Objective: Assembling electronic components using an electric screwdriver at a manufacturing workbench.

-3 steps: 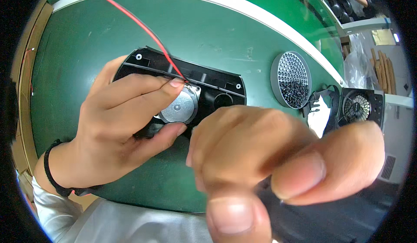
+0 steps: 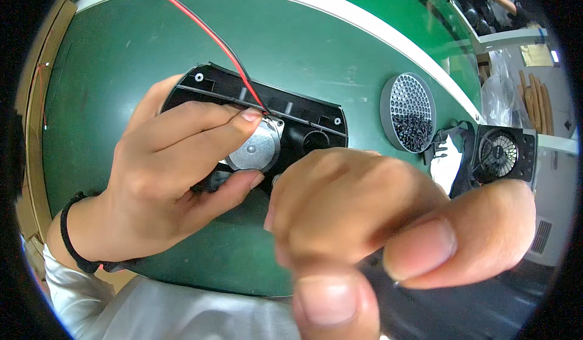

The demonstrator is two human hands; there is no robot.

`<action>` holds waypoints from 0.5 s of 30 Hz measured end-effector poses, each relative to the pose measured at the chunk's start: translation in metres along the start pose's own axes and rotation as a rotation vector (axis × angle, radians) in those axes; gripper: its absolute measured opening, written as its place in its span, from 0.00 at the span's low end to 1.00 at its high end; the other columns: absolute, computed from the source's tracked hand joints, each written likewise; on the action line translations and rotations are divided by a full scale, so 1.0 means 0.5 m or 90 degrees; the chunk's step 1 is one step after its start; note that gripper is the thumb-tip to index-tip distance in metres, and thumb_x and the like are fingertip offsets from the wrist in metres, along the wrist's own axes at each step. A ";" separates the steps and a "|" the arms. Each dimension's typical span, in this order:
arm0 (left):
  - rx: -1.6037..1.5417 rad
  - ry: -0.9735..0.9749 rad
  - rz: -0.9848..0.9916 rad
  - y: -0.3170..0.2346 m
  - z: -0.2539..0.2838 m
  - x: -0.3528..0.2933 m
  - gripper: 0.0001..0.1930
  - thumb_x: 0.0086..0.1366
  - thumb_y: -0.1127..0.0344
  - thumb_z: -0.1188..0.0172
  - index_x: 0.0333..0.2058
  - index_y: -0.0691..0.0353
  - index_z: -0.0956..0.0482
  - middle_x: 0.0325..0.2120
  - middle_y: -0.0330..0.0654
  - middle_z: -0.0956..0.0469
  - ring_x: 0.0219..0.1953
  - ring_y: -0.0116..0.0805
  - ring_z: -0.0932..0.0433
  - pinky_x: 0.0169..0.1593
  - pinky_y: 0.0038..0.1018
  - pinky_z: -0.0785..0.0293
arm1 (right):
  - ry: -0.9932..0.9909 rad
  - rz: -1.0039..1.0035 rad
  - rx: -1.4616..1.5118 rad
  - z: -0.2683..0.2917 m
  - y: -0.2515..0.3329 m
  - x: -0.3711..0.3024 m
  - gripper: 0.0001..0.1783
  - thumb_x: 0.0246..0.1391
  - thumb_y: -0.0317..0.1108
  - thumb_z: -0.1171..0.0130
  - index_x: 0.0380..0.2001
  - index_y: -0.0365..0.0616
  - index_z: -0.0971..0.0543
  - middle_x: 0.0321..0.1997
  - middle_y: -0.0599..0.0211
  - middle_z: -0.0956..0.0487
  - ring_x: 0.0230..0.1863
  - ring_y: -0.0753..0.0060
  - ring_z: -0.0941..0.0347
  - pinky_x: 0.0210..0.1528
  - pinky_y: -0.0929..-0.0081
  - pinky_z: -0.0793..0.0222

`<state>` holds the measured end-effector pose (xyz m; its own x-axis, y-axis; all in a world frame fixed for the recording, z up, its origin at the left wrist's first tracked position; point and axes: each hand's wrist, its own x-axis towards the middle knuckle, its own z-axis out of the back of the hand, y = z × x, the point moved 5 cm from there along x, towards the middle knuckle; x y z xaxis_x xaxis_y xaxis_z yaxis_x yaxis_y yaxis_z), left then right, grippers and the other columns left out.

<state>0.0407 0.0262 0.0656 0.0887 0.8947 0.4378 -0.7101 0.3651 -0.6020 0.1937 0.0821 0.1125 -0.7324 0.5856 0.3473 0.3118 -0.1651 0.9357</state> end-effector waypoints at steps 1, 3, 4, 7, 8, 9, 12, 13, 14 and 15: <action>0.000 0.002 -0.004 -0.001 -0.001 0.001 0.26 0.44 0.72 0.24 0.46 0.67 0.17 0.39 0.45 0.18 0.41 0.44 0.19 0.52 0.41 0.28 | -0.017 0.010 -0.039 -0.001 0.002 0.001 0.16 0.65 0.31 0.49 0.52 0.54 0.40 0.26 0.72 0.30 0.24 0.72 0.31 0.33 0.67 0.31; -0.001 0.003 -0.008 0.000 -0.001 0.003 0.26 0.44 0.72 0.24 0.46 0.67 0.18 0.40 0.45 0.18 0.41 0.44 0.19 0.52 0.42 0.28 | -0.034 0.020 -0.080 0.001 0.004 0.002 0.16 0.65 0.32 0.48 0.52 0.54 0.39 0.25 0.72 0.30 0.24 0.72 0.32 0.33 0.67 0.31; 0.004 0.006 -0.010 0.007 -0.002 0.001 0.26 0.44 0.72 0.24 0.46 0.67 0.18 0.40 0.45 0.18 0.41 0.44 0.19 0.52 0.41 0.28 | -0.039 0.030 -0.095 0.004 -0.003 0.001 0.16 0.65 0.32 0.48 0.52 0.55 0.39 0.25 0.72 0.30 0.24 0.72 0.32 0.32 0.68 0.31; 0.006 0.006 -0.009 0.015 -0.002 -0.006 0.27 0.44 0.72 0.24 0.46 0.68 0.18 0.40 0.45 0.18 0.41 0.44 0.19 0.51 0.40 0.28 | -0.097 0.027 -0.115 0.000 -0.023 -0.006 0.17 0.65 0.34 0.47 0.54 0.56 0.38 0.24 0.73 0.31 0.23 0.73 0.32 0.32 0.69 0.32; 0.000 0.002 -0.010 0.014 0.000 -0.005 0.27 0.44 0.71 0.24 0.46 0.68 0.18 0.40 0.46 0.17 0.41 0.44 0.19 0.50 0.39 0.28 | -0.117 0.024 -0.102 0.000 -0.019 -0.007 0.18 0.65 0.34 0.48 0.55 0.55 0.37 0.24 0.74 0.31 0.23 0.74 0.33 0.33 0.70 0.33; -0.004 0.003 -0.013 0.011 0.003 -0.005 0.27 0.44 0.71 0.24 0.46 0.68 0.18 0.40 0.46 0.17 0.41 0.44 0.19 0.50 0.39 0.28 | -0.043 0.032 -0.111 0.008 0.005 0.003 0.18 0.66 0.34 0.48 0.56 0.53 0.37 0.24 0.74 0.32 0.23 0.75 0.33 0.33 0.70 0.33; 0.000 0.018 -0.021 0.004 0.000 0.004 0.27 0.44 0.71 0.24 0.47 0.68 0.18 0.40 0.46 0.17 0.40 0.43 0.19 0.49 0.38 0.29 | -0.121 0.133 -0.031 0.024 0.031 -0.010 0.17 0.67 0.35 0.52 0.57 0.47 0.37 0.25 0.75 0.33 0.26 0.79 0.33 0.35 0.73 0.34; 0.001 0.013 -0.017 0.006 0.001 0.004 0.27 0.44 0.72 0.25 0.47 0.68 0.18 0.40 0.46 0.17 0.40 0.44 0.20 0.48 0.37 0.29 | -0.125 0.126 -0.023 0.027 0.032 -0.011 0.17 0.67 0.34 0.52 0.57 0.47 0.37 0.26 0.75 0.32 0.26 0.78 0.33 0.35 0.73 0.34; 0.002 0.007 -0.014 0.007 0.001 0.004 0.27 0.44 0.72 0.25 0.48 0.68 0.17 0.40 0.46 0.18 0.39 0.44 0.20 0.47 0.37 0.29 | -0.129 0.119 -0.017 0.032 0.032 -0.012 0.17 0.67 0.34 0.52 0.57 0.47 0.37 0.26 0.75 0.32 0.26 0.77 0.33 0.35 0.72 0.34; -0.001 0.011 -0.018 0.005 0.000 0.004 0.27 0.44 0.72 0.25 0.48 0.68 0.17 0.40 0.46 0.18 0.39 0.44 0.20 0.47 0.37 0.29 | -0.134 0.120 -0.019 0.038 0.032 -0.012 0.17 0.67 0.34 0.52 0.57 0.47 0.37 0.26 0.75 0.32 0.26 0.77 0.33 0.35 0.72 0.34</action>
<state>0.0392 0.0291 0.0650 0.1205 0.8881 0.4436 -0.7063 0.3907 -0.5903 0.2147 0.0910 0.1240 -0.5209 0.6933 0.4979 0.4099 -0.3085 0.8584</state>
